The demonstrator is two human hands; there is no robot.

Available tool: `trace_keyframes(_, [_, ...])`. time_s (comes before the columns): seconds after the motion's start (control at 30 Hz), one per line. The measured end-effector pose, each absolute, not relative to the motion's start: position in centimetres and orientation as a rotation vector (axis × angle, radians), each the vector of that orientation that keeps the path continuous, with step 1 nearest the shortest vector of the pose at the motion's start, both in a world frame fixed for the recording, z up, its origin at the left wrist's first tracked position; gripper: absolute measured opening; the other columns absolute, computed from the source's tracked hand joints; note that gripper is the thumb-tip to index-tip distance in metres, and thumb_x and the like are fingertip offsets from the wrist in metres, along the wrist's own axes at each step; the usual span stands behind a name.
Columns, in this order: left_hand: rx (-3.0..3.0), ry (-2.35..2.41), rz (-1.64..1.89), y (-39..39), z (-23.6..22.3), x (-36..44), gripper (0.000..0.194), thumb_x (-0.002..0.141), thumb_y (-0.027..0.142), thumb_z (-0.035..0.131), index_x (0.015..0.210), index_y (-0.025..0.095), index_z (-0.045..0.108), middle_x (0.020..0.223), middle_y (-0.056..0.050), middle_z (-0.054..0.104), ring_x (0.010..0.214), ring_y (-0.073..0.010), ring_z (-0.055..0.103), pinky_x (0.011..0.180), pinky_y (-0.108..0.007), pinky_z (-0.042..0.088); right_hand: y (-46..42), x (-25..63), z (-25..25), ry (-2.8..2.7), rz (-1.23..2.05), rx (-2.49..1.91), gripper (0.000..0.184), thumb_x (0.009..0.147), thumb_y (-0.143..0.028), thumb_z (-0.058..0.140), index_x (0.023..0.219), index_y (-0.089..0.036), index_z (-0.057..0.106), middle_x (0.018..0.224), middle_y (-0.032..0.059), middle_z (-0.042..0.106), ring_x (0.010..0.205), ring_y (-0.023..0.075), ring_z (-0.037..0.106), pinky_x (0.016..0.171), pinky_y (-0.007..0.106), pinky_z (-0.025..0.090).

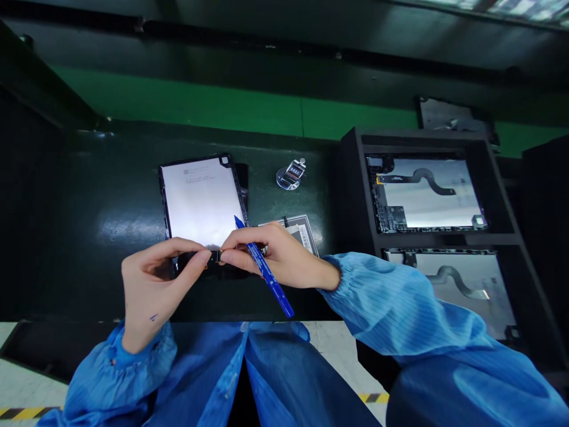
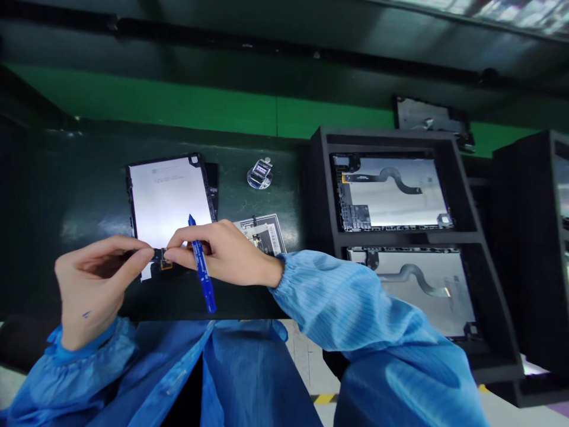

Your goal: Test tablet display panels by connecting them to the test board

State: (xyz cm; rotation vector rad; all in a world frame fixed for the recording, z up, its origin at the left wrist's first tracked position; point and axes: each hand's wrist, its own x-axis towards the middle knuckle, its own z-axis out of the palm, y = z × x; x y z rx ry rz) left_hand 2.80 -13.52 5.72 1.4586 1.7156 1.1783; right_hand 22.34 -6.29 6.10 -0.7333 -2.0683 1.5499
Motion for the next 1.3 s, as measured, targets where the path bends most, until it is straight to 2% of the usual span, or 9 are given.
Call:
trace_keyframes(0.23, [1.613,1.679,1.060,-13.5,6.0,3.0,0.008,0.081,0.019,0.071,0.076,0.026,0.073,0.065,0.010,0.068,0.052,-0.0059,0.055,0.049,-0.017,0.040,-6.2,22.4,5.9,-2.094,1.485,-0.743,0.020,0.093,-0.032,0.060,0.090,-0.016,0.072,0.068,-0.0031,0.065,0.056,0.0067,0.052,0.055,0.019,0.036])
trace_keyframes(0.37, [1.733,1.622,0.992,-13.3,6.2,2.8,0.009,0.082,0.019,0.069,0.079,0.027,0.072,0.069,0.012,0.071,0.055,-0.0046,0.058,0.052,-0.014,0.042,-6.1,22.5,5.8,-2.124,1.493,-0.726,0.019,0.093,-0.031,0.061,0.091,-0.015,0.071,0.070,-0.0026,0.066,0.057,0.0069,0.053,0.056,0.019,0.036])
trace_keyframes(0.6, [1.836,1.650,1.031,-13.6,6.5,3.1,0.008,0.083,0.017,0.069,0.080,0.024,0.071,0.073,0.010,0.072,0.058,-0.0049,0.061,0.058,-0.013,0.046,-6.1,22.6,5.8,-2.143,1.484,-0.734,0.023,0.093,-0.036,0.061,0.090,-0.016,0.071,0.065,-0.0030,0.063,0.054,0.0070,0.048,0.055,0.019,0.035])
trace_keyframes(0.77, [1.906,1.687,1.032,-13.7,6.5,3.5,0.006,0.083,0.016,0.068,0.081,0.022,0.071,0.072,0.008,0.071,0.057,-0.0047,0.060,0.059,-0.013,0.046,-6.1,22.6,5.9,-2.163,1.423,-0.742,0.018,0.092,-0.029,0.060,0.088,-0.014,0.070,0.063,-0.0036,0.060,0.054,0.0061,0.047,0.055,0.018,0.034])
trace_keyframes(0.93, [1.842,1.611,1.012,-13.6,6.4,3.7,0.009,0.083,0.015,0.067,0.078,0.022,0.070,0.074,0.008,0.072,0.063,-0.0065,0.064,0.062,-0.013,0.048,-6.2,22.6,6.1,-2.170,1.447,-0.717,0.017,0.090,-0.025,0.058,0.079,-0.015,0.066,0.058,-0.0063,0.051,0.052,0.0047,0.040,0.055,0.018,0.033])
trace_keyframes(1.1, [1.807,1.579,0.994,-13.7,6.1,4.6,0.013,0.084,0.014,0.063,0.075,0.021,0.069,0.069,0.007,0.070,0.054,-0.0074,0.060,0.058,-0.017,0.049,-6.9,22.4,5.6,-2.087,1.452,-0.757,0.018,0.084,-0.018,0.058,0.067,-0.015,0.058,0.055,-0.0072,0.045,0.052,0.0041,0.037,0.055,0.017,0.032])
trace_keyframes(1.2, [1.760,1.634,0.976,-13.6,6.0,4.5,0.011,0.085,0.019,0.064,0.077,0.023,0.070,0.067,0.006,0.069,0.054,-0.0099,0.059,0.059,-0.021,0.050,-7.1,22.2,5.5,-2.030,1.497,-0.828,0.017,0.085,-0.018,0.057,0.068,-0.015,0.060,0.054,-0.0072,0.047,0.051,0.0046,0.042,0.055,0.017,0.036])
trace_keyframes(1.3, [1.666,1.771,1.062,-13.6,6.0,2.9,0.011,0.089,0.026,0.061,0.088,0.024,0.072,0.085,0.002,0.072,0.076,-0.0156,0.067,0.076,-0.028,0.053,-6.7,22.5,6.3,-1.984,1.452,-0.911,0.011,0.087,-0.024,0.059,0.088,-0.016,0.066,0.067,-0.0033,0.064,0.056,0.0073,0.055,0.061,0.020,0.043])
